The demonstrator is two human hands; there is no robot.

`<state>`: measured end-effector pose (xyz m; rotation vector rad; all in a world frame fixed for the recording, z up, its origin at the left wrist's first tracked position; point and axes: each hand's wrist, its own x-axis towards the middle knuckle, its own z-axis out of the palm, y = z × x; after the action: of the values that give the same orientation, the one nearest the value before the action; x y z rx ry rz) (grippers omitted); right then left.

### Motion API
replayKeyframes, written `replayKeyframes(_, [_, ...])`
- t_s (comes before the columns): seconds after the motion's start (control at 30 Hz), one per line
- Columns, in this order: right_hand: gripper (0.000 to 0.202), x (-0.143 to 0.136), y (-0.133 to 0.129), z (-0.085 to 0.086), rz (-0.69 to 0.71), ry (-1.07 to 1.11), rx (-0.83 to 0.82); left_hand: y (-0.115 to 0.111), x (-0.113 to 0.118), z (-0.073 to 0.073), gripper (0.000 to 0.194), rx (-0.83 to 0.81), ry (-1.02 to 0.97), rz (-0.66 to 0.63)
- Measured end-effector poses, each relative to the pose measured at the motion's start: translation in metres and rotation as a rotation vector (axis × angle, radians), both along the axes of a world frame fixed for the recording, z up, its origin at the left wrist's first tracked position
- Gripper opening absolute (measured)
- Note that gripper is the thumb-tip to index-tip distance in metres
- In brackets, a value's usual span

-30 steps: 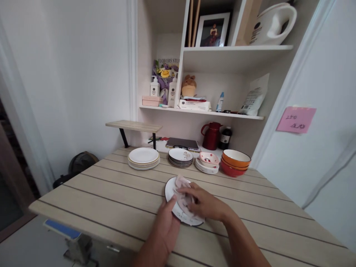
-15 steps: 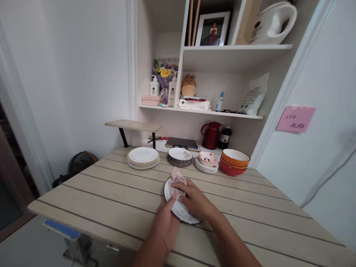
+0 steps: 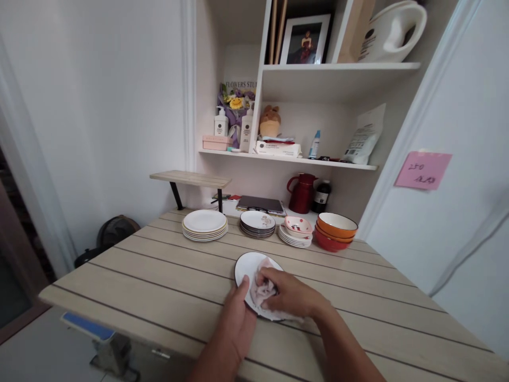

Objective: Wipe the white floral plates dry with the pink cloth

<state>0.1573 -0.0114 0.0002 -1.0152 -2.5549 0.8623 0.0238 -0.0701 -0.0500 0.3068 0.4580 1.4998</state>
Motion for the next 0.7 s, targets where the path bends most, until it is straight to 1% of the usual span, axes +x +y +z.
replayKeyframes(0.1, [0.038,-0.014,-0.003,-0.002,0.033,0.132,0.022,0.002,0.000,-0.001,0.039,0.017,-0.004,0.031])
replayKeyframes(0.17, [0.039,-0.023,-0.003,-0.006,0.012,0.208,0.068,0.001,0.000,-0.001,0.040,0.020,-0.008,0.045])
replayKeyframes(0.23, [0.040,-0.028,0.001,-0.011,-0.036,0.232,0.109,0.000,0.000,0.001,0.043,0.010,-0.003,0.045])
replayKeyframes(0.3, [0.043,-0.027,0.006,-0.016,-0.103,0.201,0.133,-0.001,0.000,0.002,0.046,-0.005,0.001,0.038])
replayKeyframes(0.37, [0.045,-0.021,0.011,-0.018,-0.185,0.116,0.146,-0.002,0.000,0.003,0.046,-0.017,-0.001,0.022])
replayKeyframes(0.43, [0.043,-0.012,0.016,-0.018,-0.257,0.006,0.165,-0.003,0.000,0.003,0.047,-0.030,-0.003,0.001])
replayKeyframes(0.5, [0.037,-0.002,0.017,-0.015,-0.292,-0.083,0.180,-0.002,0.000,0.002,0.048,-0.037,-0.003,-0.018])
replayKeyframes(0.57, [0.030,0.004,0.015,-0.011,-0.254,-0.115,0.175,-0.002,0.000,0.001,0.048,-0.031,-0.004,-0.025])
replayKeyframes(0.7, [0.027,0.004,0.005,-0.003,-0.035,-0.050,0.092,-0.001,0.000,-0.001,0.048,-0.004,0.005,-0.015])
